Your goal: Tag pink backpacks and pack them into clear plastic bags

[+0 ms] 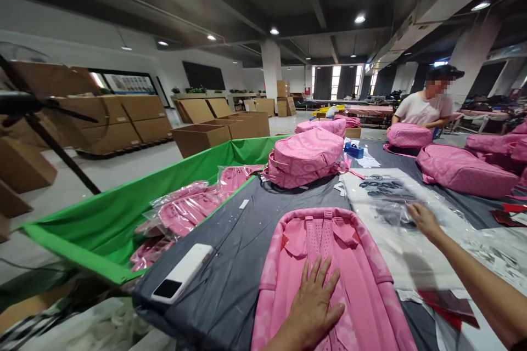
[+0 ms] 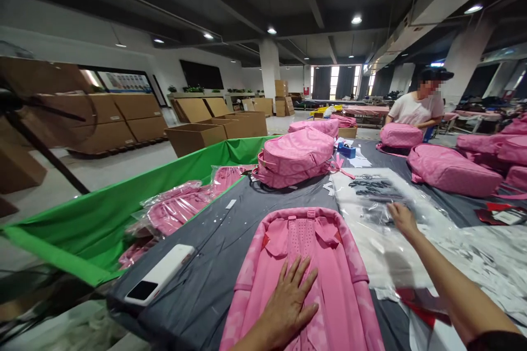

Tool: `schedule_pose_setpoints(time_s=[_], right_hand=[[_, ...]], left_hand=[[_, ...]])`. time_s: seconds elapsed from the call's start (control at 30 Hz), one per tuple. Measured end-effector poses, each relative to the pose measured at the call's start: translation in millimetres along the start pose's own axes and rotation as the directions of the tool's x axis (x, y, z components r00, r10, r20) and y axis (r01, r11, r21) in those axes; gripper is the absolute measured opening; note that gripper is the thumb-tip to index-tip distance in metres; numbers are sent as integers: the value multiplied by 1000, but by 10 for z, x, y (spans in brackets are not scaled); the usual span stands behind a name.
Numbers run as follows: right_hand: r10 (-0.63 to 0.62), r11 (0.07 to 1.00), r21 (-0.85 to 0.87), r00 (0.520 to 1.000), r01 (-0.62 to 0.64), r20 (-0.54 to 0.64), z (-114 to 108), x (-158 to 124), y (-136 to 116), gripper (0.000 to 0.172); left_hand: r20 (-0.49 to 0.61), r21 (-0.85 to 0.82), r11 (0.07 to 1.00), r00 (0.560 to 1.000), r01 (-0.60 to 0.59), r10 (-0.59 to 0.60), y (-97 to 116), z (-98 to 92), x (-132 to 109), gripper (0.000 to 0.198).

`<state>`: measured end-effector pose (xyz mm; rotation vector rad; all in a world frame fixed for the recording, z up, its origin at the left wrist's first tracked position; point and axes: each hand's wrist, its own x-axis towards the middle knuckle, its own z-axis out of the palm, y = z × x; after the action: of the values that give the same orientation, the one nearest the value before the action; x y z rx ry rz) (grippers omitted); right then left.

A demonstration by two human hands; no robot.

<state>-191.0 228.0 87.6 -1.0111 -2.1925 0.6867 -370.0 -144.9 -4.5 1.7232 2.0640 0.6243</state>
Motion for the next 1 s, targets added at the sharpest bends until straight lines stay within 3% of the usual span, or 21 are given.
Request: schedule_pose_setpoints(time_s=[0.07, 0.17, 0.23, 0.3, 0.33, 0.4, 0.47, 0.5, 0.53, 0.57, 0.63, 0.77, 0.83, 0.87, 0.93, 1.0], right_hand=[[-56, 998, -4, 998, 56, -25, -65, 88, -284, 55], [-163, 986, 37, 986, 162, 45, -21, 30, -771, 56], [-225, 972, 90, 966, 215, 127, 121, -183, -1085, 57], [-272, 958, 152, 938, 243, 214, 327, -502, -1348, 58], [-290, 951, 183, 922, 249, 255, 440, -681, -1454, 58], [-320, 938, 241, 891, 250, 322, 662, -1028, -1610, 59], [-343, 927, 280, 865, 248, 367, 852, -1311, -1693, 61], [-349, 925, 287, 858, 250, 377, 930, -1414, -1709, 61], [-350, 925, 283, 859, 254, 373, 997, -1488, -1711, 60], [-346, 927, 272, 867, 257, 358, 1052, -1533, -1699, 59], [-322, 936, 244, 899, 254, 298, 1138, -1545, -1651, 56], [-277, 942, 243, 947, 234, 161, 1266, -1425, -1574, 54], [-289, 932, 269, 946, 243, 148, 1321, -1406, -1608, 52], [-308, 924, 285, 938, 254, 160, 1341, -1422, -1648, 51], [-360, 905, 312, 913, 291, 192, 1353, -1501, -1757, 49], [-415, 884, 328, 880, 332, 229, 1320, -1617, -1865, 47]], left_hand=[[-11, -19, 1000, 1000, -10, 10, -14, -12, 0, 72], [-58, -87, 995, 998, -41, 36, -40, -24, 3, 73], [-126, -190, 981, 992, -52, 28, -8, -25, 12, 75], [-234, -426, 903, 971, -53, -54, 97, -20, 30, 80], [-273, -596, 801, 953, -58, -134, 175, -15, 43, 82], [-262, -895, 435, 904, -96, -339, 354, -4, 73, 83], [-179, -983, 63, 849, -170, -497, 503, 6, 92, 75], [-159, -976, -36, 815, -215, -558, 544, 10, 87, 69], [-166, -963, -70, 774, -261, -611, 555, 11, 69, 63], [-197, -952, -51, 732, -301, -653, 537, 11, 37, 59], [-293, -943, 101, 650, -316, -701, 422, -2, -73, 53], [-469, -859, 500, 559, -109, -683, 125, -73, -392, 38], [-627, -705, 709, 483, -18, -612, 72, -115, -520, 15], [-719, -587, 809, 446, 21, -533, 76, -134, -555, 14], [-847, -297, 949, 429, 106, -313, 112, -175, -545, 51], [-855, -115, 980, 486, 161, -180, 130, -237, -451, 60]])
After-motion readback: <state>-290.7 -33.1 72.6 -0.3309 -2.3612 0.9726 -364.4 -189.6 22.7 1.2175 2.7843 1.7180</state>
